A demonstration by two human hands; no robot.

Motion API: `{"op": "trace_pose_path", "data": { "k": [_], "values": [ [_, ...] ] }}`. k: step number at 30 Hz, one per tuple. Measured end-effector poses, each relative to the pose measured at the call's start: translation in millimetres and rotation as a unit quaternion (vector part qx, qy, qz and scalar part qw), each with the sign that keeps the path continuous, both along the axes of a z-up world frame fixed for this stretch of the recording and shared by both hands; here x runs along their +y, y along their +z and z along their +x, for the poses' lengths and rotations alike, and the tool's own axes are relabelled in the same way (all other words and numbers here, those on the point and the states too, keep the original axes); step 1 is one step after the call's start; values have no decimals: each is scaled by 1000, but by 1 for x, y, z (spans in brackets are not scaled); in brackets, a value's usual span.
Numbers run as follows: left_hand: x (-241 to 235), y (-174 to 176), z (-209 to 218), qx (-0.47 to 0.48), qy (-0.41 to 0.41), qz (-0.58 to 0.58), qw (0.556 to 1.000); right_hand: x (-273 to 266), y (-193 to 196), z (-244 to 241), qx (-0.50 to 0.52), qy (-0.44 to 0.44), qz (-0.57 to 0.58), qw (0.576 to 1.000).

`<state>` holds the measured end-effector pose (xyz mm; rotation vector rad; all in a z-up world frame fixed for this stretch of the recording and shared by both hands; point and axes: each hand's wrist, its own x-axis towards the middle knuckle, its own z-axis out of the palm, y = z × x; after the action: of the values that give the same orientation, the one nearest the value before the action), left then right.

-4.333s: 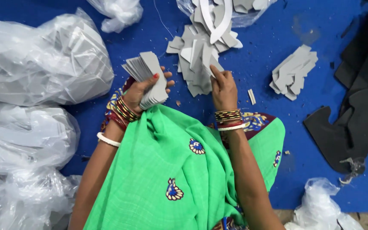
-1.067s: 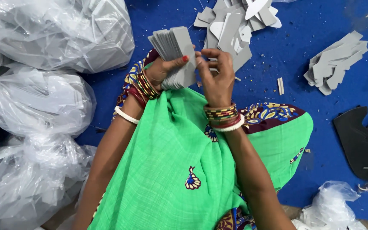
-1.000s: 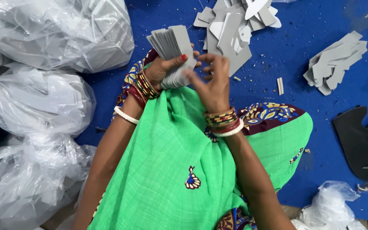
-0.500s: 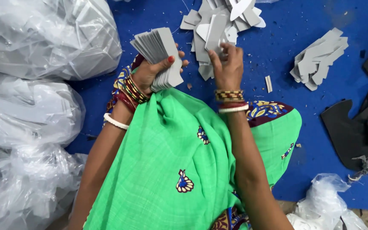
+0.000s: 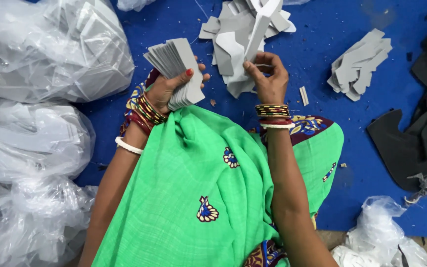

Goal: The person sorts and stacks precut grey shoe lining or padding components into organized piles.

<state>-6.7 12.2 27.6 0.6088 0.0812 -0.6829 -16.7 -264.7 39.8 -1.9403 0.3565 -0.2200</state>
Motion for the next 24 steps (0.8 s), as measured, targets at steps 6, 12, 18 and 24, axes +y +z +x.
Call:
{"op": "trace_pose_path", "data": {
  "k": [6,12,18,24],
  "values": [
    [0,-11,-2,-7,1,9,1000,16,-6,-6,-7,22,-88,996],
    [1,-12,1,-23,4,24,999,9,-21,-2,-146,35,-338,929],
    [3,-10,1,11,-4,25,1000,-133,-32,-13,-91,-9,93,992],
    [0,-11,2,-4,-7,-9,1000,-190,-25,-26,-131,-207,-496,833]
  ]
}}
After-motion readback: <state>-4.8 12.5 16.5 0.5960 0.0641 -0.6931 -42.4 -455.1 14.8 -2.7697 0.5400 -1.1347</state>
